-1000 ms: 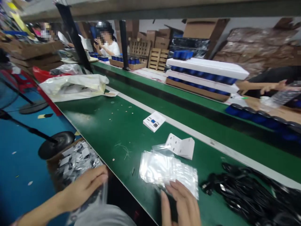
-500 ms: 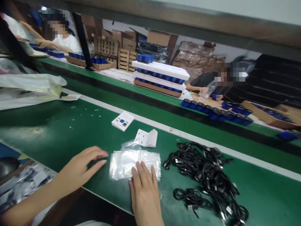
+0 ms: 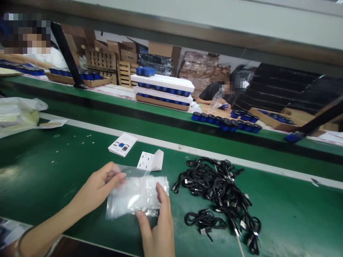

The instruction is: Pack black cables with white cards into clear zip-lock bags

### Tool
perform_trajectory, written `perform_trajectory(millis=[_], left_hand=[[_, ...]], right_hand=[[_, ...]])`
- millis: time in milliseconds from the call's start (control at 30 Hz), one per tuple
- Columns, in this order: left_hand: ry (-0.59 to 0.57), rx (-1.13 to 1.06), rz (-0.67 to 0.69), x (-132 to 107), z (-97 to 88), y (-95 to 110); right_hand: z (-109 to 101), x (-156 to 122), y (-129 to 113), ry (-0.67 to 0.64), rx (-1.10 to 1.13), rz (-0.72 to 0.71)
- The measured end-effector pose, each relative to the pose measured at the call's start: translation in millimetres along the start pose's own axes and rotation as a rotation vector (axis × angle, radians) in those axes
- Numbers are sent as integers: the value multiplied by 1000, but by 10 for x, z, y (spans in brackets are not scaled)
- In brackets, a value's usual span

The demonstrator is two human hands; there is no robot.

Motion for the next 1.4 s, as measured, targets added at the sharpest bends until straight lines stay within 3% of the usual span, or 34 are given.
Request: perform_trajectory(millis=[100, 200, 333, 400, 500, 533, 600, 667, 733, 867, 1067, 1267, 1400], left_hand=[[5, -208, -84, -168, -19, -48], [41, -425, -203, -319, -7, -116], [65, -385, -265, -428, 12, -226], [127, -258, -200, -417, -63, -263], [434, 59, 44, -461, -374, -126], [485, 154, 118, -500, -405, -46], [390, 246, 195, -536, -269, 61], [171, 195, 180, -565, -19, 89], [28, 73, 104, -609, 156, 70], [-109, -172, -138, -660, 351, -96], [-84, -302, -268, -661, 385, -180], [-205, -203, -184, -623, 474, -75], [-200, -132, -71, -601, 469, 14]], right_hand=[[63, 45, 50, -29, 318, 173], [202, 61, 64, -139, 576, 330], [283, 38, 45, -228, 731, 457], [253, 43, 33, -194, 741, 470], [272, 27, 25, -168, 680, 488], [286, 22, 24, -155, 648, 485], [315, 23, 13, -119, 587, 452], [343, 28, -12, -85, 542, 397], [377, 23, -36, -79, 500, 355], [386, 17, -99, -99, 411, 309], [331, 26, -190, -141, 313, 257], [332, 10, -393, -245, 93, 20], [353, -29, -532, -331, -65, -138]])
Point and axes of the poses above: each hand's wrist, its own x-axis towards the middle knuckle, its own z-axis out of the palm, y = z × x, the point moved 10 cm from there along x, towards the middle knuckle, and after that the axes turned 6 degrees about y, right-handed, at the moved point
